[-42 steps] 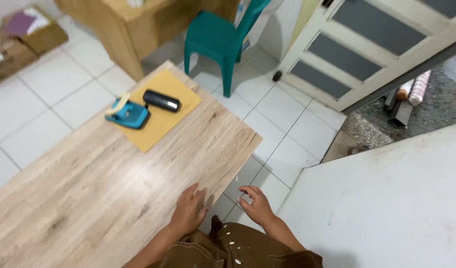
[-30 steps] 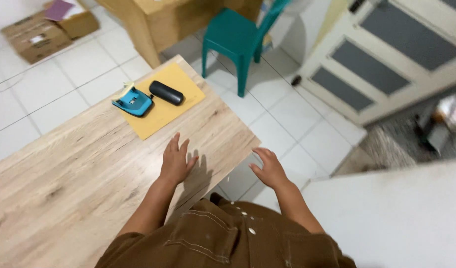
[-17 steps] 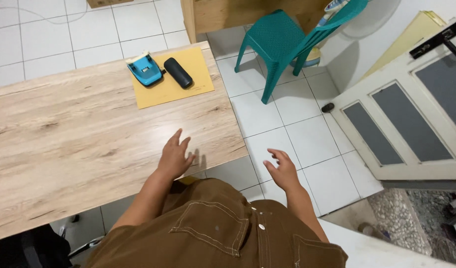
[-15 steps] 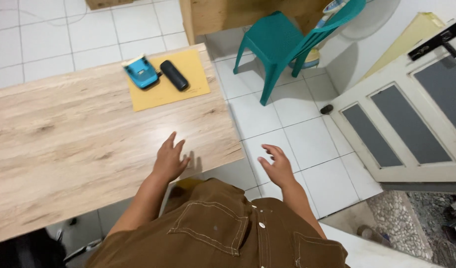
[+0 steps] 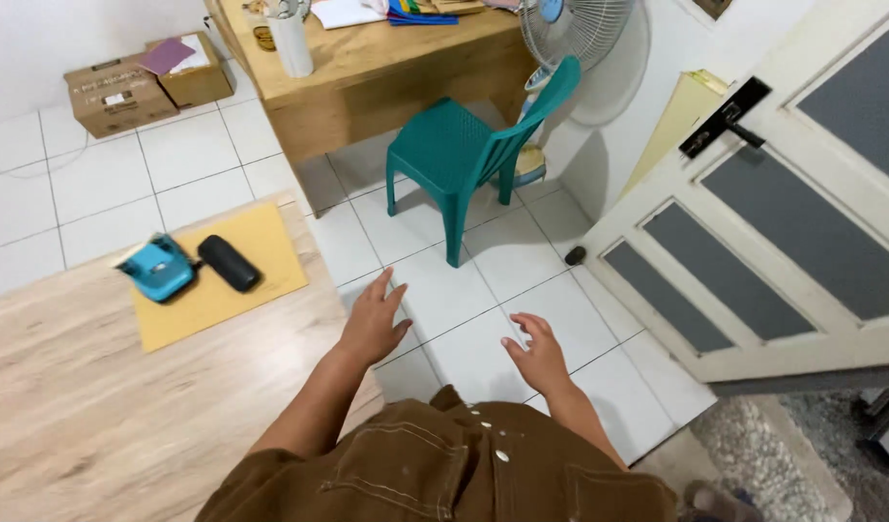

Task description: Moving colored folders and brown envelopes from a desk to a storage cabinet and stacking them.

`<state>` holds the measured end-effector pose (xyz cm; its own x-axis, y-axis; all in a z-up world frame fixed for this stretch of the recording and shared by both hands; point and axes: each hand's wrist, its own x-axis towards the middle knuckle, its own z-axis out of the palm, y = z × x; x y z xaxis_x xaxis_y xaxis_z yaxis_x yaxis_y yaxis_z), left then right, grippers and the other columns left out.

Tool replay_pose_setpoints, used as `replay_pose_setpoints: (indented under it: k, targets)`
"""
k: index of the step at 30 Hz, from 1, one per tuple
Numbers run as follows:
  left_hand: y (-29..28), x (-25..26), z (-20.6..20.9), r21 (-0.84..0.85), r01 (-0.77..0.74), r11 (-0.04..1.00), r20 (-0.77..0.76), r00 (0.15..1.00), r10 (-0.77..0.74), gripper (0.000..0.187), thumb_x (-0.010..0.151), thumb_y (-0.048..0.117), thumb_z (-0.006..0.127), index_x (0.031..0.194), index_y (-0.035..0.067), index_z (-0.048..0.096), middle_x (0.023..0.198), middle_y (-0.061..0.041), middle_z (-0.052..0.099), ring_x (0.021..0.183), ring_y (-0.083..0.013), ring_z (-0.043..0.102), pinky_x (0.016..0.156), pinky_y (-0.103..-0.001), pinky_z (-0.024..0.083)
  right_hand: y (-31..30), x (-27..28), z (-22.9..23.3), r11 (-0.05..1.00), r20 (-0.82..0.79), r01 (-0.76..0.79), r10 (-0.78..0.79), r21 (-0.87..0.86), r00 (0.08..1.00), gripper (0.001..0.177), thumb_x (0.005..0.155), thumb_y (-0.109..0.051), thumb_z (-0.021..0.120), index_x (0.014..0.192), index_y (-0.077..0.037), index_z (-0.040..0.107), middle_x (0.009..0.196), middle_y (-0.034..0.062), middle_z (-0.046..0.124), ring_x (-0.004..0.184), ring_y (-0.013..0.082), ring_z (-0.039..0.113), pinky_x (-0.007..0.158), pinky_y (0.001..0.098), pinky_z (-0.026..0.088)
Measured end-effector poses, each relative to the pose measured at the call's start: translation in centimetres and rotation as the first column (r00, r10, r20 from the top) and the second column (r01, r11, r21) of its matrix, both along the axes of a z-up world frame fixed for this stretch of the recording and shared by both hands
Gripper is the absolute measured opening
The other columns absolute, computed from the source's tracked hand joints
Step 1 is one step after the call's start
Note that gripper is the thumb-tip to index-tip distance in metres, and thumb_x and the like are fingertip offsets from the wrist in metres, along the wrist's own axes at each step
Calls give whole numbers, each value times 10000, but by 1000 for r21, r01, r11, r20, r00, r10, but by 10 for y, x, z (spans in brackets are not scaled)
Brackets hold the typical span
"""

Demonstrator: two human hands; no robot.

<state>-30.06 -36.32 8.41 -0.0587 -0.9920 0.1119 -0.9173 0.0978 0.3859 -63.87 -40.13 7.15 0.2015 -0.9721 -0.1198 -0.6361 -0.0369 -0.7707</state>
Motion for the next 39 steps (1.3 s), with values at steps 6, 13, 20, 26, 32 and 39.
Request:
replay_pose_setpoints:
  k: [6, 13, 20, 26, 32, 39]
  targets:
    - [-45, -62, 23, 257, -215, 942, 60, 977, 206, 681, 878, 359, 739, 1482, 136, 515, 1663, -184, 266, 1460, -382, 418, 1170, -482, 417, -93, -59, -22, 983, 31, -142, 139, 121, 990, 499, 831, -221, 820, 1314, -187, 696, 1376, 111, 593, 1243, 328, 650, 1007, 366, 568]
    - [-8, -68, 26, 166, -501, 849, 116, 865, 487, 678, 846, 320, 798, 1443, 106, 559, 1584, -224, 402, 1359, -391, 540, 1100, -475, 489, -201, -68, -2, 951, 68, -288, 282, 114, 957, 492, 841, -208, 802, 1320, -176, 695, 1360, 128, 601, 1247, 345, 638, 1008, 388, 561]
    - [17, -18, 19, 127, -764, 633, 139, 645, 751, 641, 827, 328, 787, 1396, 82, 622, 1546, -259, 465, 1333, -435, 576, 1058, -497, 529, -271, 19, 7, 883, 130, -467, 458, 48, 880, 468, 853, -164, 793, 1309, -126, 695, 1322, 169, 613, 1221, 390, 639, 1007, 439, 552]
    - [9, 46, -19, 24, -853, 522, 118, 521, 845, 652, 810, 331, 793, 1379, 52, 639, 1508, -282, 492, 1254, -478, 608, 1007, -544, 537, -325, 114, 2, 775, 87, -631, 631, -28, 771, 472, 844, -156, 799, 1305, -141, 696, 1346, 175, 605, 1205, 397, 643, 975, 469, 556]
    - [-62, 128, -21, -236, -759, 606, -72, 636, 768, 536, 808, 230, 794, 1301, 58, 670, 1438, -284, 531, 1261, -482, 588, 1032, -520, 508, -401, 211, 14, 773, 76, -627, 634, -92, 770, 466, 833, -133, 793, 1290, -132, 702, 1334, 207, 610, 1171, 448, 650, 950, 511, 569]
    - [-172, 200, 17, -250, -610, 752, -53, 784, 618, 509, 824, 177, 797, 1300, 47, 672, 1435, -273, 536, 1269, -440, 595, 1020, -505, 515, -480, 261, 31, 838, 143, -515, 541, -183, 829, 429, 857, -134, 788, 1277, -118, 700, 1322, 205, 606, 1145, 436, 655, 916, 513, 576]
